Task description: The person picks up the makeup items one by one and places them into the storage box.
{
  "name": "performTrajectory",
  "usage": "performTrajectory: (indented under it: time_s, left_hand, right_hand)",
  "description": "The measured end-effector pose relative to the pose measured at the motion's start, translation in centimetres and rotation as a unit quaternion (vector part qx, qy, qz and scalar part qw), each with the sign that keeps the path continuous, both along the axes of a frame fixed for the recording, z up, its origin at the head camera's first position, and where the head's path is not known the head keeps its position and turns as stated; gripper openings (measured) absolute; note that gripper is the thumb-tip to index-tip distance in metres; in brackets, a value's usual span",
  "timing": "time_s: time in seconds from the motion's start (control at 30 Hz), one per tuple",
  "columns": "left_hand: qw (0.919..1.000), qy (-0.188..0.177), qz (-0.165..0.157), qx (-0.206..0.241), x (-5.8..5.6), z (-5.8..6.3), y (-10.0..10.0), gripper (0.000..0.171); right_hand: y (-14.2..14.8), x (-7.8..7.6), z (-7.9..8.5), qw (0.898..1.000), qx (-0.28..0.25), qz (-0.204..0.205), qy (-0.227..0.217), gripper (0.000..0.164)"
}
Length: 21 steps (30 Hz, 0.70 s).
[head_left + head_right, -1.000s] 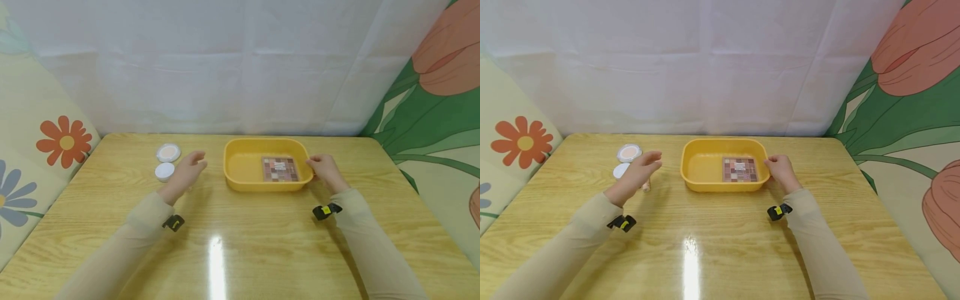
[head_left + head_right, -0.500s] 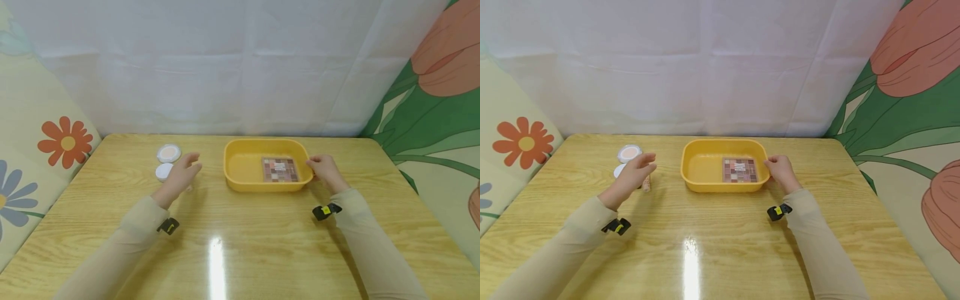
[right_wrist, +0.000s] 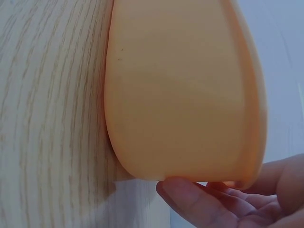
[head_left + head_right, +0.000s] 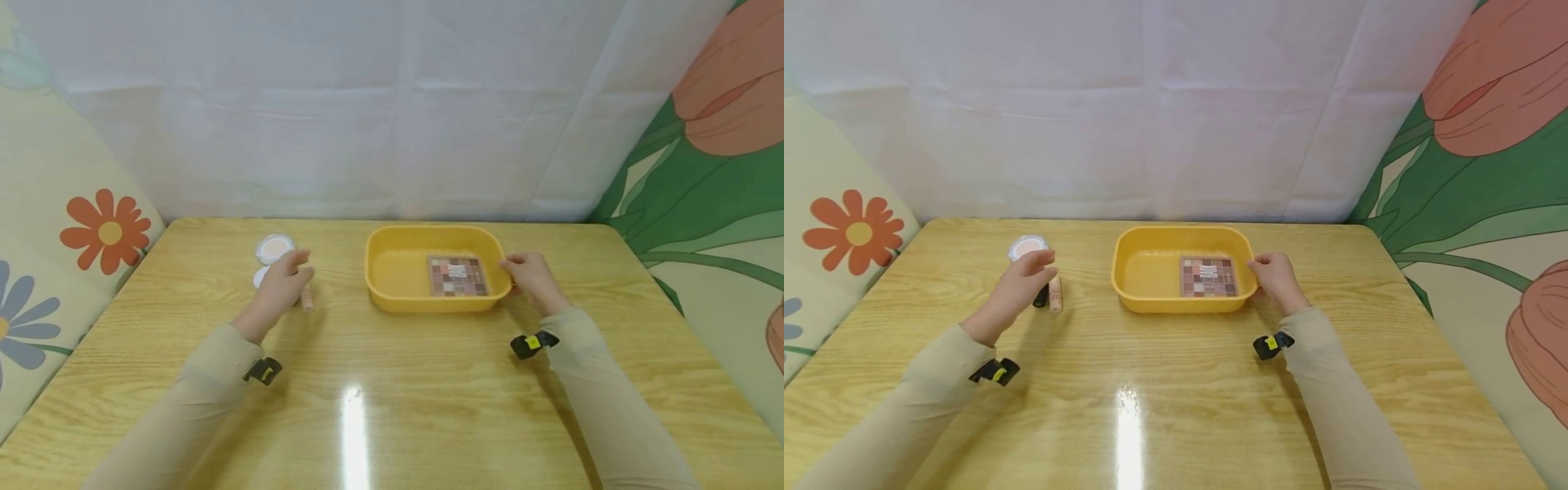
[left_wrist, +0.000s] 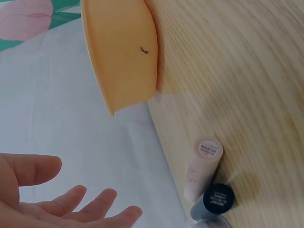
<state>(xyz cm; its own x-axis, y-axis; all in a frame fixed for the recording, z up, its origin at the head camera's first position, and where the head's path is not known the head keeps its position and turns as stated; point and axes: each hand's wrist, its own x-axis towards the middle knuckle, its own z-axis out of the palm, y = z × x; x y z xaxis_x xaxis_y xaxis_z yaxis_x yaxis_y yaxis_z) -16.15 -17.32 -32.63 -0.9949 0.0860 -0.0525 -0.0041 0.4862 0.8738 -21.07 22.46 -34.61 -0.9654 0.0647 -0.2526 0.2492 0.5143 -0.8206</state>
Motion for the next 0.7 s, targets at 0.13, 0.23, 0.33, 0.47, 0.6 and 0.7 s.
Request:
performTrajectory:
  time_s: [0.13,0.23,0.33,0.47,0.6,0.7]
  left_hand:
    - [1.0000,0.004,0.006,-0.003,0.0,0.0,-0.4,0.051]
    - [0.9999,0.002,0.007,-0.012,0.0,0.1,-0.8,0.052]
    - [0.9997,0.000,0.008,-0.025,0.1,0.1,-1.2,0.052]
    - [0.9990,-0.001,0.013,-0.042,0.2,0.3,-1.5,0.053]
    - [0.9983,-0.006,0.019,-0.054,0.1,0.2,-1.8,0.054]
    - [0.9974,-0.012,0.025,-0.066,0.1,-0.1,-2.1,0.056]
  right_hand:
    - [0.0,-0.1,-0.1,1.000,-0.001,0.000,0.001,0.045]
    - [0.1,-0.1,-0.2,1.000,0.000,0.003,0.003,0.045]
    - [0.1,-0.1,0.0,1.000,0.002,0.006,0.003,0.046]
    - [0.1,-0.1,0.0,1.000,-0.003,0.007,0.004,0.045]
    - [0.5,-0.4,-0.4,1.000,-0.026,0.006,0.012,0.044]
    - [0.7,-0.5,-0.6,0.999,-0.032,0.006,0.012,0.046]
